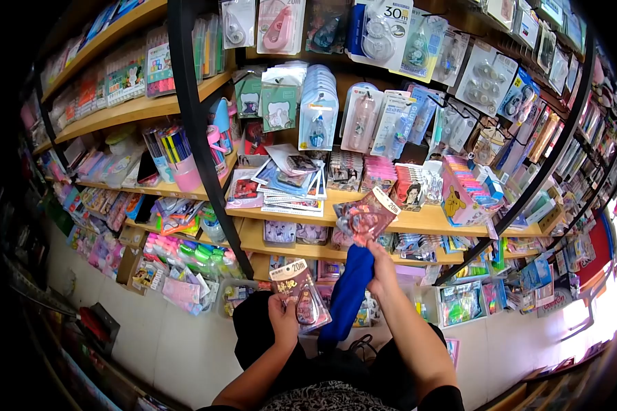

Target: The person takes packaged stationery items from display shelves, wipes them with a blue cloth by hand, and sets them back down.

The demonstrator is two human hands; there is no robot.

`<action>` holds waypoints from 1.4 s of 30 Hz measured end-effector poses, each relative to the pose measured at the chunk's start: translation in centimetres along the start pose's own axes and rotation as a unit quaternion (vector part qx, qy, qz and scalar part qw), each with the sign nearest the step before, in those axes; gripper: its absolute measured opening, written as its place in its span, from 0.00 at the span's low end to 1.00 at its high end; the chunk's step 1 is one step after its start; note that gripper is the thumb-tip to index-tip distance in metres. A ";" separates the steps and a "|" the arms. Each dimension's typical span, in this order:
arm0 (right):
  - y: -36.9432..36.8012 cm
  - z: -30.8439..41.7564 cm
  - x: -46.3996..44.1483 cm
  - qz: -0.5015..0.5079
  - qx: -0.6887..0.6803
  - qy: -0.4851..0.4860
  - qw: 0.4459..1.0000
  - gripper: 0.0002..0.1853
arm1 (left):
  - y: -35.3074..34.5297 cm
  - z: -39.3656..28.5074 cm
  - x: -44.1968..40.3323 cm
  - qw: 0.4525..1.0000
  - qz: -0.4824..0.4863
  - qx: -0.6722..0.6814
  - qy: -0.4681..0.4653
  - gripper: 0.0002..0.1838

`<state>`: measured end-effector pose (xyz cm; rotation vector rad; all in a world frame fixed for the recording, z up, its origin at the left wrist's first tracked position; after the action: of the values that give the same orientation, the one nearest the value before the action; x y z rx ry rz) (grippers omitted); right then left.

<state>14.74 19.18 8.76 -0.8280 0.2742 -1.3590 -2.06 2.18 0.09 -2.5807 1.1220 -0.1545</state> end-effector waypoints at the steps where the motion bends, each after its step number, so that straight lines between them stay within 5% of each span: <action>1: -0.2 0.1 -1.5 -0.003 -0.017 -0.011 1.000 0.11 | 0.1 0.4 0.1 1.000 -0.001 -0.006 0.000 0.08; 9: -2.4 -3.0 -7.2 -0.077 0.060 0.035 0.995 0.10 | 1.5 -0.9 -0.2 1.000 -0.005 -0.009 0.005 0.07; 14: -1.5 -2.3 -6.1 -0.046 0.036 -0.048 0.997 0.11 | 0.5 -3.9 0.1 0.999 0.012 0.031 0.011 0.07; 17: -0.4 -2.2 -3.2 -0.007 -0.008 -0.115 0.993 0.14 | 0.7 -2.4 -0.5 0.995 0.023 -0.051 -0.088 0.09; 22: -2.6 -1.6 3.4 0.022 -0.017 -0.144 0.989 0.18 | -1.3 -2.9 0.4 0.988 0.047 -0.103 -0.109 0.10; 26: -3.8 -4.0 5.7 0.114 0.192 0.072 0.972 0.10 | -2.9 -2.5 1.4 0.979 0.113 -0.135 -0.101 0.10; 27: -5.1 -4.3 7.1 0.165 0.307 0.129 0.928 0.12 | -3.0 -2.5 1.7 0.971 0.116 -0.166 -0.124 0.09; 28: -7.1 -3.2 8.8 0.207 0.469 0.316 0.798 0.16 | -3.2 -2.6 2.0 0.962 0.118 -0.196 -0.146 0.09; 31: -7.1 -3.9 10.2 0.166 0.590 0.408 0.677 0.17 | -3.6 -4.3 2.2 0.939 0.129 -0.252 -0.196 0.07; 34: -6.7 -4.2 10.1 0.180 0.595 0.433 0.653 0.15 | -2.7 -4.1 2.2 0.923 0.143 -0.297 -0.200 0.07; 42: -5.2 -4.1 9.0 0.140 0.568 0.405 0.702 0.12 | -3.3 -4.4 2.6 0.917 0.133 -0.301 -0.227 0.07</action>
<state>10.42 9.34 11.88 0.8717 0.1600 -1.2102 1.01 1.28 5.29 -2.6786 1.4717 0.9444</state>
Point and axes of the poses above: each hand's wrist, its own x-axis away from the middle knuckle, its own y-axis out of the back of the hand, z = x × y, the point moved 3 cm from there along -x, towards the middle knuckle, and after that the axes turned 2 degrees about -x, right-handed, at the moved point
